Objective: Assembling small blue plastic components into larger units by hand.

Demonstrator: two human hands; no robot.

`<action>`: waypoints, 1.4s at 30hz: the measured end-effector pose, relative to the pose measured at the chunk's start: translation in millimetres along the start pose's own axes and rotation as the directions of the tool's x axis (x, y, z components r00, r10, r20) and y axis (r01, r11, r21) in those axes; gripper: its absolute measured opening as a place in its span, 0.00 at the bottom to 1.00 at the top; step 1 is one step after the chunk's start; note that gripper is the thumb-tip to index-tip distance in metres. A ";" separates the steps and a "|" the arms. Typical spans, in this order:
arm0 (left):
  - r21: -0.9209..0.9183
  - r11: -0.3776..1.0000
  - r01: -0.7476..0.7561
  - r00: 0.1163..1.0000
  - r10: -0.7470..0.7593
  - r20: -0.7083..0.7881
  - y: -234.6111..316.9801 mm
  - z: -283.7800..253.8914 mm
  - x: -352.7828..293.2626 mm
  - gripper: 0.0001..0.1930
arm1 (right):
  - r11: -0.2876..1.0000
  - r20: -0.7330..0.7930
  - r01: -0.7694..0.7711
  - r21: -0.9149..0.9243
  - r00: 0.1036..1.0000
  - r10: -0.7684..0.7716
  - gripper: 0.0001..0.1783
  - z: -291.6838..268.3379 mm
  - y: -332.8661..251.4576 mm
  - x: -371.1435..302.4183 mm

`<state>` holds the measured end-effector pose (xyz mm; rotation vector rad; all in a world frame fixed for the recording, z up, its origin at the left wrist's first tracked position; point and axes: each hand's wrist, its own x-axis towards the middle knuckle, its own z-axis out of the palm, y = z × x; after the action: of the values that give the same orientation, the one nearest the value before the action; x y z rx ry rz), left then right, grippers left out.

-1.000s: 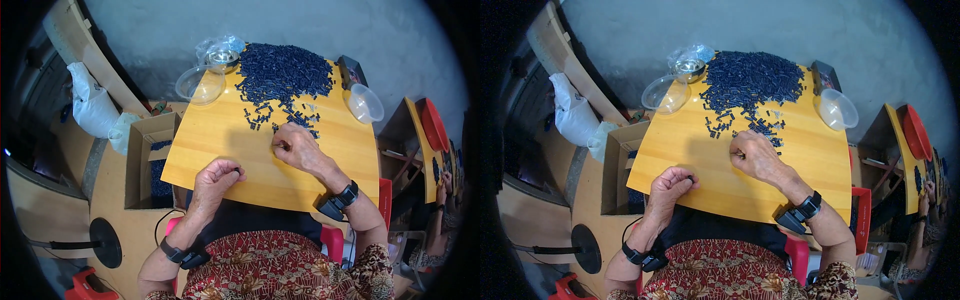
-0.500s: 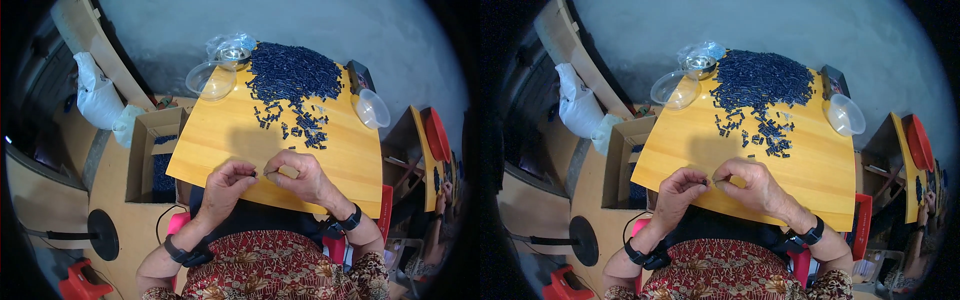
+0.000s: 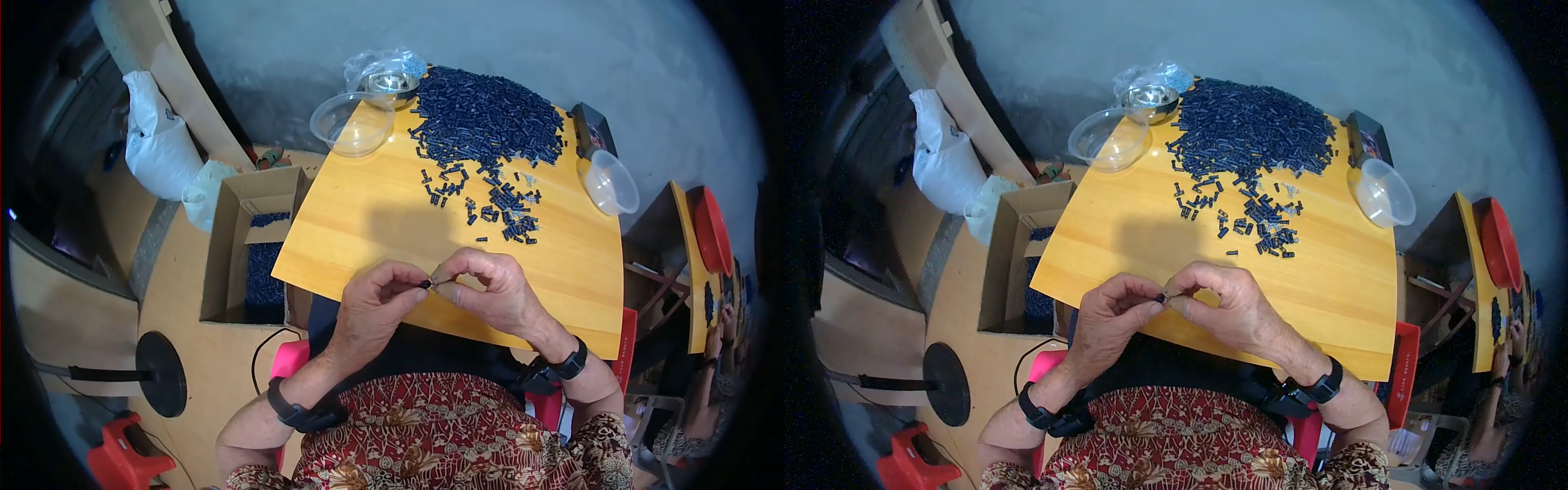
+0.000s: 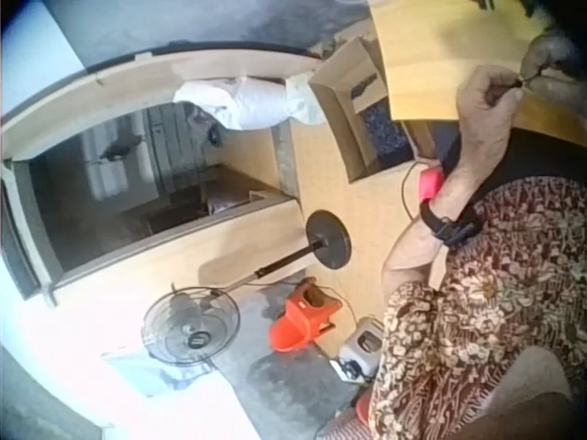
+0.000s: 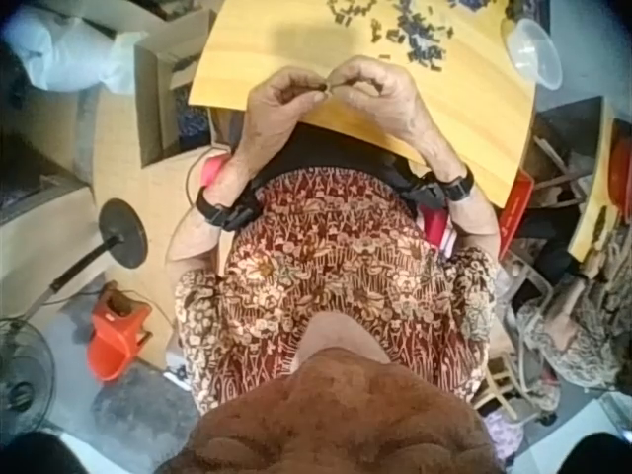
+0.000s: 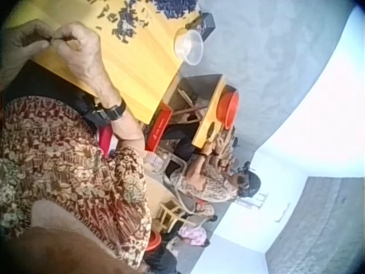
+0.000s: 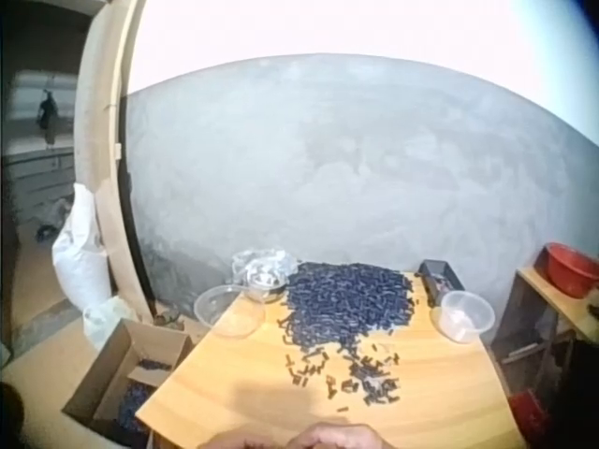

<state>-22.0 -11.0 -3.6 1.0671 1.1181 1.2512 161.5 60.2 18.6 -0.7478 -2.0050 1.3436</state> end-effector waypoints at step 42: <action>0.291 0.929 -0.230 0.971 0.239 0.003 6.0 2.3 -5.3 0.11 | 0.980 0.011 -0.193 0.045 0.981 0.192 0.05 9.6 -22.2 -4.3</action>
<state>-20.6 -16.0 2.8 1.4403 1.2527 1.3196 154.6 44.0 35.8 -0.9371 -1.9394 1.4977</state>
